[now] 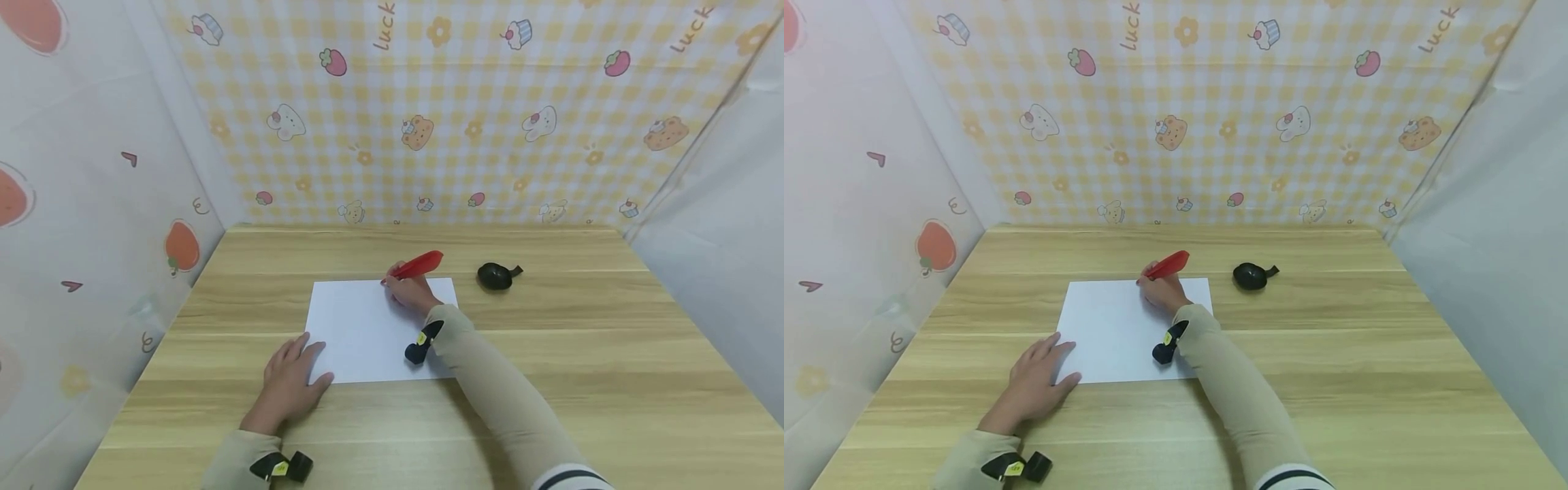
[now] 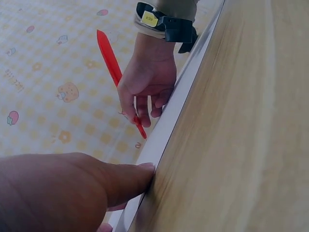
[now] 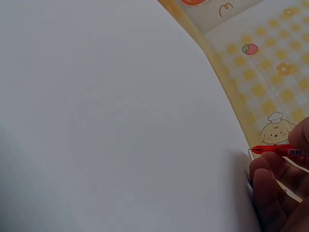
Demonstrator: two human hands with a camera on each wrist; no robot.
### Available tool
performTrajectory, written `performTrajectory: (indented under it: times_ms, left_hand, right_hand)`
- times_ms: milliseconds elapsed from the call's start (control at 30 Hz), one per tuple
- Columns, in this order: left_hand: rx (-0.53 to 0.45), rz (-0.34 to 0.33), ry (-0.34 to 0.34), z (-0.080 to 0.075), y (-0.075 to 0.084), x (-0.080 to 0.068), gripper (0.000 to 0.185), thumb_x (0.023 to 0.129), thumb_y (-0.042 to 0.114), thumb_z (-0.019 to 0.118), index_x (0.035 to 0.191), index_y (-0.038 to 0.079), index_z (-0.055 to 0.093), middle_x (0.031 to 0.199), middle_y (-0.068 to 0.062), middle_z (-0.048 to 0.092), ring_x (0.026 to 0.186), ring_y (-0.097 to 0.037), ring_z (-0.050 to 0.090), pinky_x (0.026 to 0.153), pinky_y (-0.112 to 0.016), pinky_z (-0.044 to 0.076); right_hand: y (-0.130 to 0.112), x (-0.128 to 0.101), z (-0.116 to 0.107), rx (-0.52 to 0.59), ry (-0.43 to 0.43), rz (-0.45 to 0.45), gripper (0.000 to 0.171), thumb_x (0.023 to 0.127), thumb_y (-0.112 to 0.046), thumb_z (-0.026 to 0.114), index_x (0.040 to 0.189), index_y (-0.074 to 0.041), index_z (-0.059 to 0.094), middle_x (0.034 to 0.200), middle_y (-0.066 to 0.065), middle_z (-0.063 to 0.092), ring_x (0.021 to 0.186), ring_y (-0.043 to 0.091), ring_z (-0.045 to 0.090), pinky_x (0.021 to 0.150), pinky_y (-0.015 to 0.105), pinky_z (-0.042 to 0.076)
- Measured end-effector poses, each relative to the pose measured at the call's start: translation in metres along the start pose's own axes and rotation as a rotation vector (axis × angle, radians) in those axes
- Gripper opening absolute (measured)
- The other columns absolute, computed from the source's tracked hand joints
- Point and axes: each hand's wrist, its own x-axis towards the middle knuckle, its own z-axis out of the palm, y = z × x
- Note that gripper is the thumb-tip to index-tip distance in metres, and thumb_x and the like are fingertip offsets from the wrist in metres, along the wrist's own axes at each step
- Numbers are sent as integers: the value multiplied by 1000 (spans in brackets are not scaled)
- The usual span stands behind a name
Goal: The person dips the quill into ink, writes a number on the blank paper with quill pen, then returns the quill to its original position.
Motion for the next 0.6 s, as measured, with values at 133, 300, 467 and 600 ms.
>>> performTrajectory:
  times_ms: [133, 300, 467, 600]
  left_hand:
    - [0, -1, -4, -1, 1, 0, 57, 92, 28, 65, 141, 4, 47, 153, -27, 25, 138, -49, 15, 105, -67, 11]
    - [-2, -3, -13, -2, 1, 0, 57, 92, 28, 64, 141, 4, 47, 153, -27, 24, 138, -50, 14, 106, -67, 9]
    - [-1, -7, -25, -2, 2, -1, 57, 93, 27, 64, 142, 5, 46, 154, -27, 23, 138, -51, 13, 106, -67, 8]
    - [1, -7, -32, -2, 2, -1, 57, 93, 27, 63, 143, 5, 46, 154, -27, 22, 138, -51, 12, 107, -67, 8]
  right_hand:
    - [0, 1, 1, 3, 2, -19, 9, 92, -17, 59, 99, -11, 59, 92, 9, 64, 71, 21, 58, 64, 26, 50]
    - [-1, 0, 1, -6, 3, -38, 8, 92, -16, 59, 98, -10, 59, 90, 9, 65, 67, 20, 57, 61, 25, 49]
    - [-2, -2, 1, -30, -2, -28, 11, 91, -17, 60, 100, -10, 59, 89, 9, 65, 71, 21, 58, 65, 26, 49]
    - [-2, -3, 0, -44, -6, -22, 12, 91, -18, 59, 101, -11, 59, 89, 9, 65, 73, 21, 58, 66, 27, 50]
